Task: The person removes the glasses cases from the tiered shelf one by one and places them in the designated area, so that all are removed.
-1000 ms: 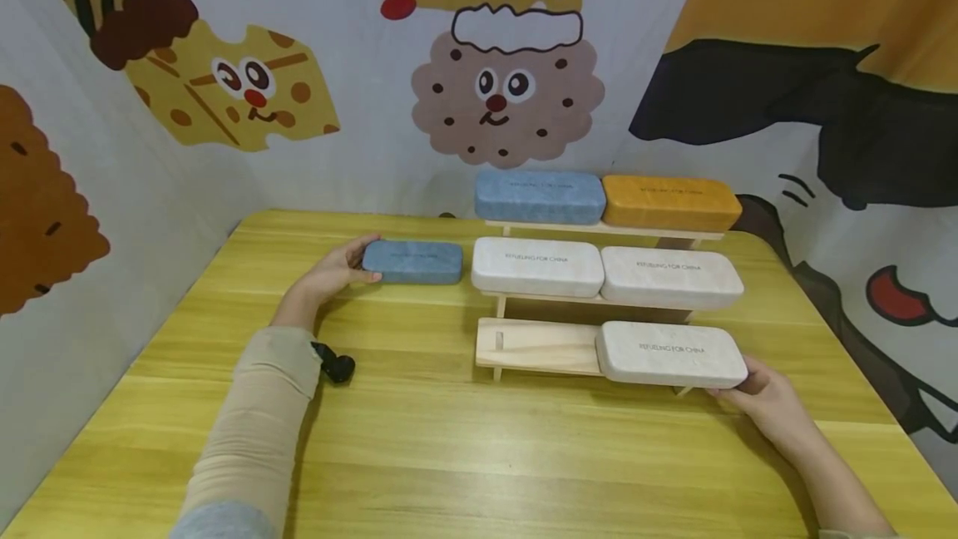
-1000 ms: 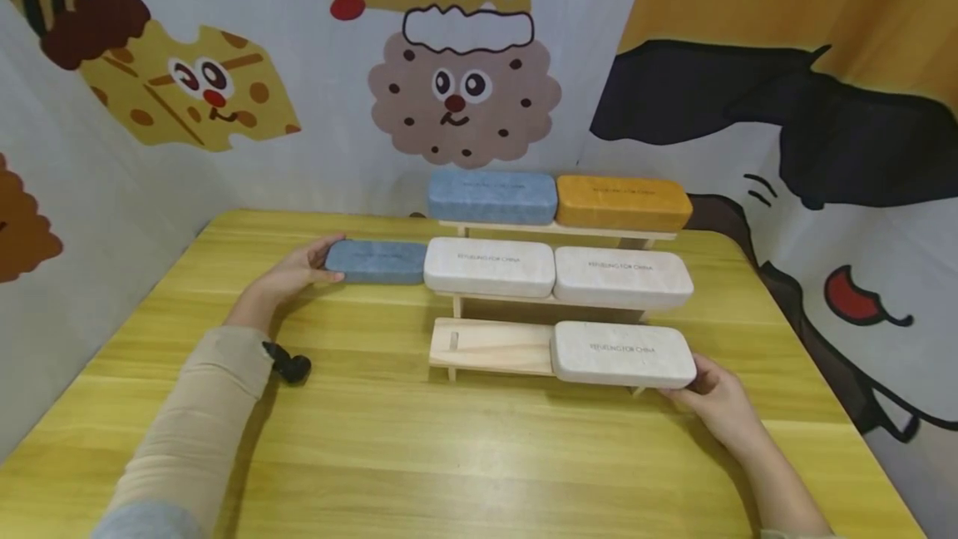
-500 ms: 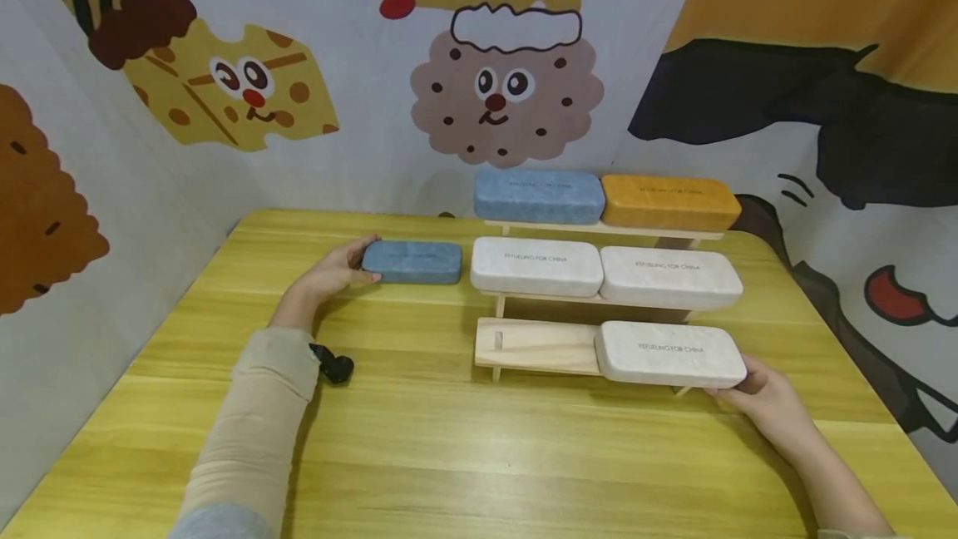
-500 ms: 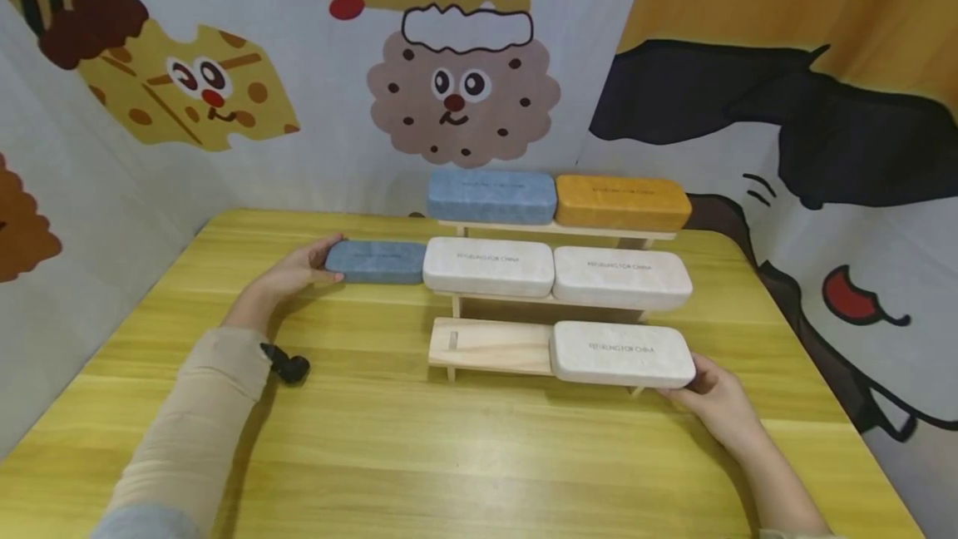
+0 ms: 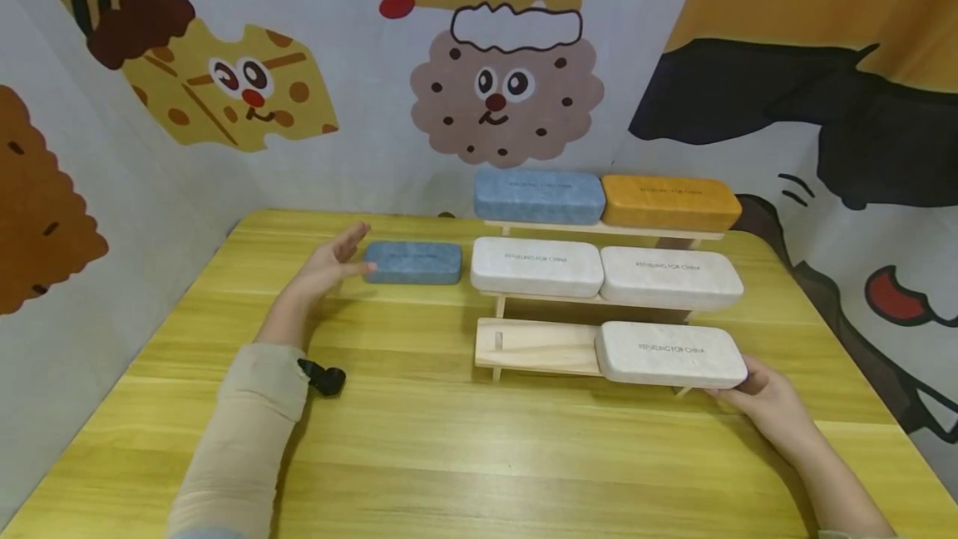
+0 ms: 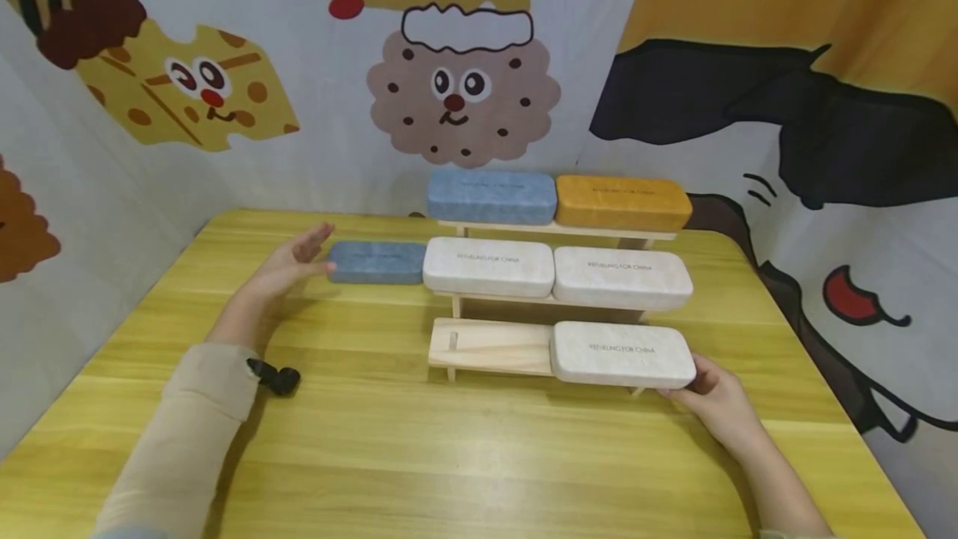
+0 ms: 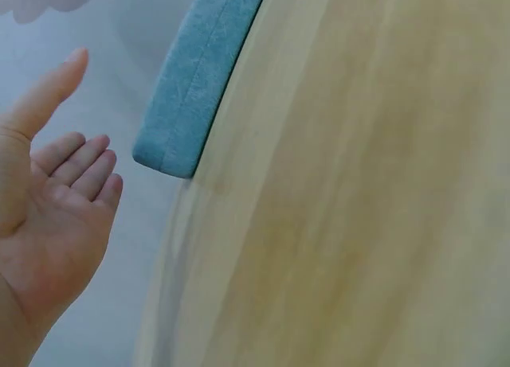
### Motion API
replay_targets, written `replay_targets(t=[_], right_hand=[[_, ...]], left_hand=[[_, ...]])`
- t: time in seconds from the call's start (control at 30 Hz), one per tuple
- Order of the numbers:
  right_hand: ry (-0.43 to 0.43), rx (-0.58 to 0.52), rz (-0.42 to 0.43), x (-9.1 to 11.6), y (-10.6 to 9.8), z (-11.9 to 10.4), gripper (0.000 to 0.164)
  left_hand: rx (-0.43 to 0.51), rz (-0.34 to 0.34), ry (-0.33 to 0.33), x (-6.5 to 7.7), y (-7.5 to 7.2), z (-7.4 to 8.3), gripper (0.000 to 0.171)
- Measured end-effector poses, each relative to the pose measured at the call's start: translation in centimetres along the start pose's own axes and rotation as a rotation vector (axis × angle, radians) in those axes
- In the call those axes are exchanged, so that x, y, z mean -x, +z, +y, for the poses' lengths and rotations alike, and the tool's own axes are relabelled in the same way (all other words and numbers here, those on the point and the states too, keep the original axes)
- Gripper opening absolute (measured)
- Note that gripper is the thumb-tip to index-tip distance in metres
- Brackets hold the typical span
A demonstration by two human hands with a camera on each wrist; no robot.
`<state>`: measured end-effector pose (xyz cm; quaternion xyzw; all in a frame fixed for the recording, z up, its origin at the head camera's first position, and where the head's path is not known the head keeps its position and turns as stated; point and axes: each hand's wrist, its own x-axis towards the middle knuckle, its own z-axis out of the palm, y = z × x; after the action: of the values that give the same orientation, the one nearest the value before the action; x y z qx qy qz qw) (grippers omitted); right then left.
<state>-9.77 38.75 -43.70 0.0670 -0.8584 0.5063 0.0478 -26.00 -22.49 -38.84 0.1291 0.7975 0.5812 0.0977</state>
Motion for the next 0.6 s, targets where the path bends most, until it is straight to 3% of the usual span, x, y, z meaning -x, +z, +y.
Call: replay_targets(t=[0.07,0.23,0.6], right_hand=[[0.004,0.012,0.002,0.0,0.0,0.0,0.035],[0.015,0.023,0.006,-0.1,-0.1,-0.1,0.035],[0.012,0.039,0.01,-0.1,-0.1,0.0,0.043]], left_hand=[[-0.003,0.013,0.01,0.7,0.3,1.3,0.081],[-0.001,0.071,0.059,1.7,0.9,2.5,0.081],[0.064,0.148,0.201,2.0,1.8,2.2,0.074]])
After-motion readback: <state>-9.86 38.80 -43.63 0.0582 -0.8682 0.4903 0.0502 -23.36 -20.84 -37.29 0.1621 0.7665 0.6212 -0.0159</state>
